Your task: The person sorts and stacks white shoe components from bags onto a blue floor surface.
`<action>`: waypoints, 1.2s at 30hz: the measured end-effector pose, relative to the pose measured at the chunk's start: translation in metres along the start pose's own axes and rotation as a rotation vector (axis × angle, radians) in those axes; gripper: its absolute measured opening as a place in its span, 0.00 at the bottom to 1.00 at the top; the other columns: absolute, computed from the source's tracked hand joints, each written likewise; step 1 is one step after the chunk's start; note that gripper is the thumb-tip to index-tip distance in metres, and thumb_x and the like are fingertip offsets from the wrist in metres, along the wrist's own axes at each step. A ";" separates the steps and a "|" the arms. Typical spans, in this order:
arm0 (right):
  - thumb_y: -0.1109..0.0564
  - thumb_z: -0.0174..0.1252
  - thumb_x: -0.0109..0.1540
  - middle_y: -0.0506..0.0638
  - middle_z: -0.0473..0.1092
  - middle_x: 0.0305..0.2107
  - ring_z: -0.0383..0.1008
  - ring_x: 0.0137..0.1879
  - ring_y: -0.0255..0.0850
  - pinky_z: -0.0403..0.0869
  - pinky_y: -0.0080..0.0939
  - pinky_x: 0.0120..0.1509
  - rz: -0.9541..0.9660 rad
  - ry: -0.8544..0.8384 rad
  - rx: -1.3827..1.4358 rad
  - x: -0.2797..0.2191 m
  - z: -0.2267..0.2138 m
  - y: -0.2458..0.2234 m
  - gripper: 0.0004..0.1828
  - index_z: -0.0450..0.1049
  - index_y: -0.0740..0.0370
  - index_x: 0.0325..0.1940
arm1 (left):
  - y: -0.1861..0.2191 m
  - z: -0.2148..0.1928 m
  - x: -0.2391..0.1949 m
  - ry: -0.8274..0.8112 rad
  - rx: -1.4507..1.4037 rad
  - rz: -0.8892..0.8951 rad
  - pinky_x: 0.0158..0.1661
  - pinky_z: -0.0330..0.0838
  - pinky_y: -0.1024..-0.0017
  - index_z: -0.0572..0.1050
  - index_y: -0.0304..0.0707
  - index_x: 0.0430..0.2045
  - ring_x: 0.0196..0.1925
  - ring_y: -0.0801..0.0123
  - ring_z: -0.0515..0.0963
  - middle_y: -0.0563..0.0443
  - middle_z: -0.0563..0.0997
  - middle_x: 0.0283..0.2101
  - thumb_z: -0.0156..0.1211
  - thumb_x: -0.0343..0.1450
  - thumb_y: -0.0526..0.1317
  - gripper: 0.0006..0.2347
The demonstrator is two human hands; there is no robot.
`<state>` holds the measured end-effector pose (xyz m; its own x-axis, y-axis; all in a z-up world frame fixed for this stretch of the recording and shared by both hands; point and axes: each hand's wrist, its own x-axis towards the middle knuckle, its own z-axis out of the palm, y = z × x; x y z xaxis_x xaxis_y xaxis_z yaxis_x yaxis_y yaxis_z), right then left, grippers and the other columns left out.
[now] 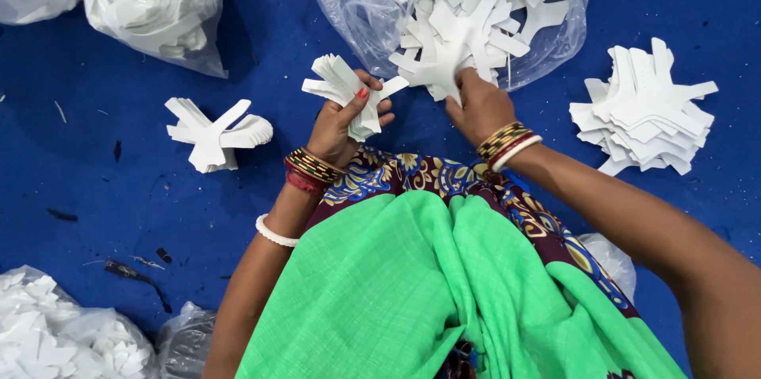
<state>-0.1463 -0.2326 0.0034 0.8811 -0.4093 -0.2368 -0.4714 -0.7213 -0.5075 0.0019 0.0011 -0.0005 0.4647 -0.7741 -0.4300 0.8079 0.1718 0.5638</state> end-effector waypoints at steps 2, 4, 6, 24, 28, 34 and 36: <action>0.51 0.65 0.63 0.58 0.77 0.29 0.79 0.36 0.54 0.75 0.51 0.41 0.016 0.003 0.074 -0.002 -0.009 0.005 0.17 0.74 0.63 0.50 | 0.002 -0.002 -0.001 0.018 0.005 0.002 0.50 0.83 0.62 0.68 0.39 0.55 0.49 0.65 0.82 0.51 0.75 0.52 0.56 0.78 0.39 0.12; 0.53 0.64 0.64 0.58 0.77 0.37 0.80 0.39 0.48 0.77 0.46 0.44 0.043 0.022 0.258 -0.004 -0.025 0.012 0.15 0.77 0.63 0.52 | 0.002 -0.002 -0.002 0.017 0.008 0.008 0.49 0.83 0.62 0.68 0.38 0.54 0.49 0.64 0.82 0.50 0.75 0.52 0.56 0.78 0.39 0.12; 0.54 0.62 0.66 0.58 0.76 0.39 0.80 0.41 0.46 0.77 0.44 0.46 0.016 -0.026 0.315 -0.008 -0.056 -0.004 0.15 0.77 0.62 0.54 | 0.004 0.000 -0.002 -0.002 0.003 0.007 0.50 0.83 0.61 0.68 0.38 0.55 0.50 0.63 0.82 0.49 0.75 0.53 0.57 0.78 0.39 0.12; 0.50 0.63 0.68 0.56 0.76 0.38 0.78 0.38 0.44 0.76 0.44 0.43 -0.024 0.002 0.042 0.055 -0.062 0.022 0.14 0.77 0.63 0.47 | 0.004 0.010 -0.008 -0.245 -0.133 -0.096 0.58 0.80 0.50 0.62 0.37 0.64 0.59 0.53 0.79 0.45 0.71 0.61 0.59 0.78 0.35 0.19; 0.37 0.73 0.60 0.55 0.74 0.25 0.77 0.29 0.46 0.75 0.46 0.37 0.207 -0.072 -0.100 0.064 -0.070 0.007 0.27 0.75 0.65 0.37 | 0.005 0.015 -0.008 -0.203 -0.137 -0.074 0.58 0.80 0.53 0.63 0.36 0.61 0.58 0.52 0.80 0.45 0.72 0.58 0.57 0.78 0.35 0.17; 0.48 0.74 0.58 0.52 0.75 0.26 0.77 0.30 0.42 0.75 0.43 0.36 0.135 0.057 0.011 0.053 -0.047 0.023 0.19 0.77 0.64 0.41 | 0.005 0.014 -0.007 -0.183 -0.106 -0.046 0.56 0.80 0.53 0.63 0.35 0.61 0.58 0.51 0.80 0.45 0.72 0.57 0.55 0.79 0.35 0.16; 0.49 0.74 0.59 0.51 0.76 0.27 0.77 0.32 0.40 0.75 0.41 0.38 0.085 0.082 0.092 0.049 -0.048 0.044 0.19 0.77 0.64 0.44 | 0.007 0.012 -0.007 -0.181 -0.102 -0.046 0.56 0.80 0.53 0.63 0.36 0.61 0.58 0.51 0.80 0.45 0.72 0.57 0.55 0.79 0.35 0.16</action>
<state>-0.1259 -0.3115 0.0095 0.8302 -0.5139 -0.2160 -0.5359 -0.6292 -0.5630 0.0000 0.0006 0.0153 0.3615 -0.8776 -0.3148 0.8635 0.1877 0.4682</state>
